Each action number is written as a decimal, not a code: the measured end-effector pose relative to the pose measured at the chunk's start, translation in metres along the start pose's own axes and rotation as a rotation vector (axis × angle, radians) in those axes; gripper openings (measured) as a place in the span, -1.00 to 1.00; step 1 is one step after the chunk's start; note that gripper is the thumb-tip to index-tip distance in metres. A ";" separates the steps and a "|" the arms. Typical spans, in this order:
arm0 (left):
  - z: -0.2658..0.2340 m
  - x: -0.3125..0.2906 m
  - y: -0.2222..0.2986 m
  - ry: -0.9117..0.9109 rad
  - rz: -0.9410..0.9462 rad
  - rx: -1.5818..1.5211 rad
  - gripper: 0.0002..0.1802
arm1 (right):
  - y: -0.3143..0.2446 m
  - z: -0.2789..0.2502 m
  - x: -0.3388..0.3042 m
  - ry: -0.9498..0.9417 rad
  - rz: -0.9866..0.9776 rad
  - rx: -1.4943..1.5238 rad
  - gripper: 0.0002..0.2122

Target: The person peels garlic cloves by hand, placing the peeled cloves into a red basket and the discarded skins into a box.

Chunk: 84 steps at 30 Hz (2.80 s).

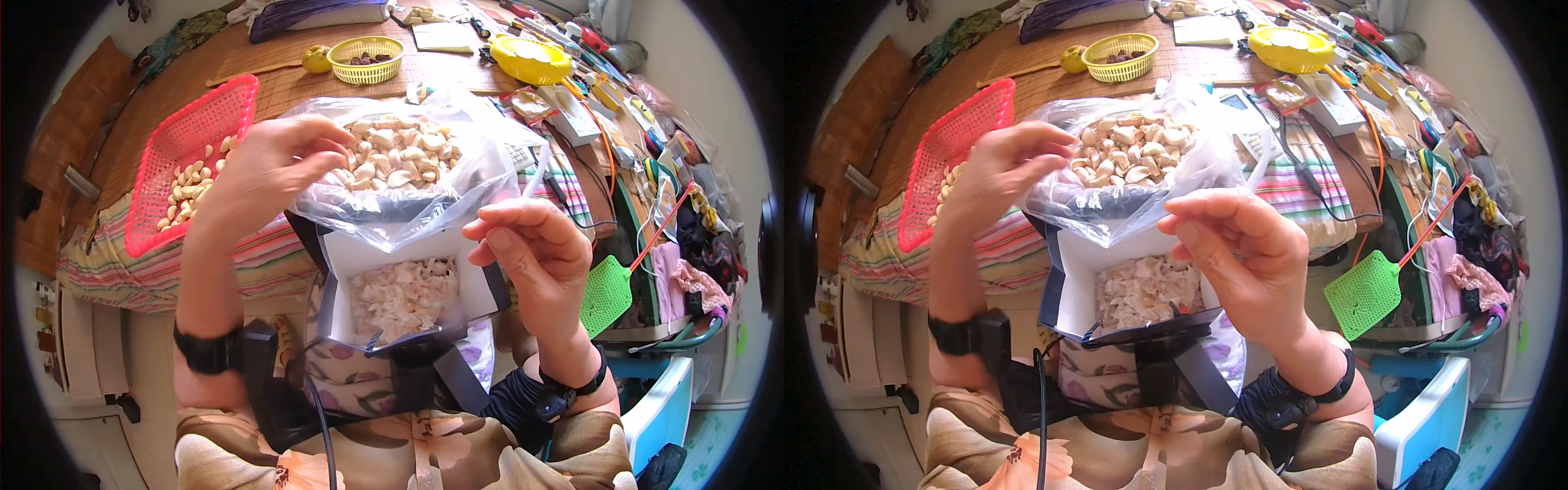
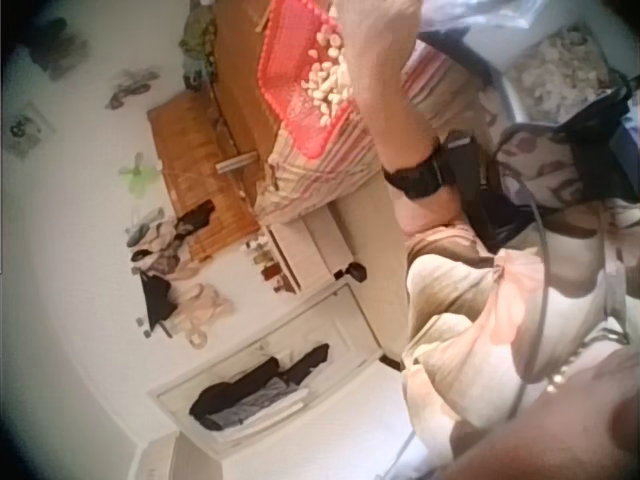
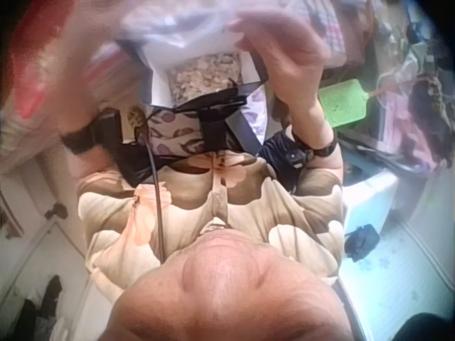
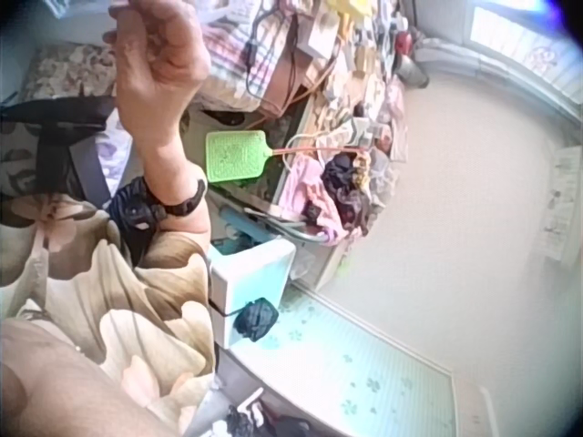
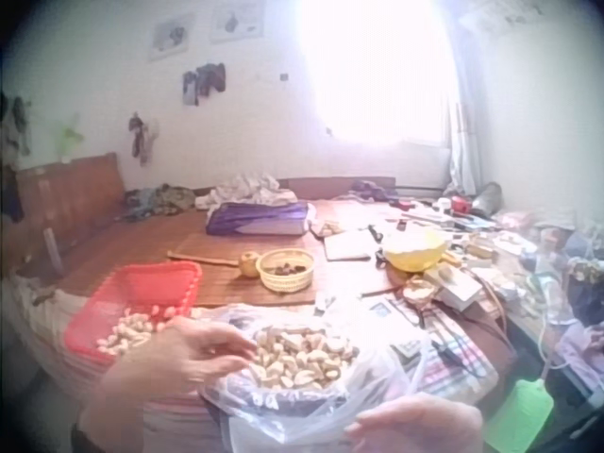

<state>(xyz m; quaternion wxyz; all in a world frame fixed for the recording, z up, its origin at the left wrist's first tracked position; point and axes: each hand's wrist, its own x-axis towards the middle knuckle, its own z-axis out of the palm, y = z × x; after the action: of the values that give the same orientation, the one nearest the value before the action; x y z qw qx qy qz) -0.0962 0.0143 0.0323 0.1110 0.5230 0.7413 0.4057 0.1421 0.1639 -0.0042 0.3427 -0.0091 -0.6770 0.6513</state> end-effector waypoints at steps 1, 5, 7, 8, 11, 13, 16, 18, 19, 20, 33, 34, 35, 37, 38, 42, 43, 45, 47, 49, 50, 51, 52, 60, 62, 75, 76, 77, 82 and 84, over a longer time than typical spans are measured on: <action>0.005 0.011 -0.004 -0.111 -0.101 0.056 -0.79 | 0.001 0.000 -0.001 0.007 0.008 0.001 -0.84; 0.025 0.037 -0.018 -0.264 -0.224 0.209 -0.79 | 0.004 -0.006 -0.001 -0.018 0.020 -0.048 -0.84; 0.033 0.042 -0.029 -0.338 -0.263 0.225 -0.79 | 0.004 -0.005 -0.001 0.003 0.028 -0.055 -0.85; 0.037 0.042 -0.040 -0.342 -0.079 0.279 -0.79 | 0.005 -0.005 -0.001 0.018 0.033 -0.061 -0.86; 0.044 0.045 -0.040 -0.347 0.102 0.333 -0.80 | 0.006 -0.008 -0.001 -0.019 0.040 -0.061 -0.84; 0.048 0.048 -0.033 -0.347 0.053 0.471 -0.79 | 0.007 -0.008 -0.001 -0.013 0.047 -0.059 -0.84; 0.049 0.049 -0.037 -0.245 0.096 0.521 -0.81 | 0.008 -0.007 -0.001 0.000 0.055 -0.044 -0.83; 0.044 0.045 -0.040 -0.197 0.034 0.373 -0.80 | 0.007 -0.007 -0.001 0.009 0.057 -0.030 -0.83; 0.041 0.041 -0.041 -0.148 -0.031 0.225 -0.79 | 0.007 -0.008 0.000 0.002 0.055 -0.028 -0.83; 0.039 0.036 -0.040 -0.145 -0.092 0.069 -0.76 | 0.007 -0.008 0.000 -0.005 0.052 -0.025 -0.83; 0.056 -0.063 0.065 -0.058 -0.125 -0.831 -0.34 | -0.004 0.016 0.002 -0.149 -0.201 -0.325 -0.67; 0.059 -0.065 0.064 -0.071 -0.157 -0.855 -0.33 | -0.006 0.017 0.003 -0.204 -0.218 -0.365 -0.59; 0.064 -0.067 0.063 -0.066 -0.157 -0.860 -0.33 | -0.006 0.019 0.003 -0.211 -0.215 -0.367 -0.59; 0.073 -0.069 0.061 -0.102 -0.090 -0.781 -0.35 | -0.006 0.025 0.001 -0.239 -0.211 -0.456 -0.58; 0.076 -0.068 0.057 -0.129 -0.069 -0.747 -0.30 | -0.007 0.026 0.002 -0.238 -0.240 -0.483 -0.60; 0.082 -0.065 0.058 -0.094 0.003 -0.598 -0.27 | 0.000 0.020 0.006 -0.328 -0.376 -0.564 -0.63; 0.084 -0.065 0.056 -0.095 0.000 -0.599 -0.27 | -0.003 0.020 0.006 -0.323 -0.364 -0.558 -0.68; 0.090 -0.064 0.052 -0.080 0.091 -0.570 -0.31 | -0.005 0.020 0.005 -0.313 -0.353 -0.555 -0.72; 0.077 -0.066 0.060 -0.188 -0.038 -0.727 -0.35 | -0.006 0.019 0.003 -0.270 -0.150 -0.436 -0.79; 0.073 -0.068 0.063 -0.298 -0.173 -0.875 -0.39 | -0.003 0.019 0.001 -0.203 -0.113 -0.369 -0.83; 0.075 -0.068 0.061 -0.262 -0.169 -0.869 -0.41 | -0.004 0.017 0.000 -0.207 -0.055 -0.344 -0.80; 0.076 -0.069 0.061 -0.221 -0.167 -0.862 -0.43 | -0.004 0.015 -0.001 -0.217 0.004 -0.314 -0.78; 0.075 -0.069 0.060 -0.235 -0.181 -0.846 -0.43 | 0.001 0.017 0.001 -0.196 -0.043 -0.274 -0.82; 0.077 -0.066 0.062 -0.257 -0.187 -0.966 -0.43 | 0.005 0.012 0.001 -0.223 0.133 0.082 -0.81; 0.076 -0.066 0.059 -0.247 -0.208 -0.975 -0.43 | 0.003 0.014 -0.001 -0.244 0.233 0.160 -0.81; 0.077 -0.070 0.061 -0.196 -0.151 -0.910 -0.48 | -0.011 0.015 0.004 -0.314 -0.293 -0.609 -0.65; 0.076 -0.070 0.058 -0.163 -0.163 -0.909 -0.49 | -0.005 0.017 0.001 -0.260 -0.167 -0.463 -0.64; 0.076 -0.070 0.055 -0.131 -0.176 -0.908 -0.50 | 0.000 0.018 -0.004 -0.223 0.003 -0.298 -0.65; 0.079 -0.067 0.064 -0.051 -0.178 -0.928 -0.57 | 0.002 0.016 -0.005 -0.120 0.072 0.005 -0.71; 0.082 -0.065 0.060 -0.026 -0.054 -0.856 -0.58 | -0.003 0.014 -0.006 -0.099 0.063 -0.032 -0.76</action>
<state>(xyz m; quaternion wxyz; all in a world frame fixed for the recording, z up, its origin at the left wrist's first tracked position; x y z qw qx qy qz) 0.0212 0.0055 0.0052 0.3378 0.4152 0.5182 0.6671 0.1416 0.1483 -0.0031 0.2881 -0.0036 -0.7029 0.6503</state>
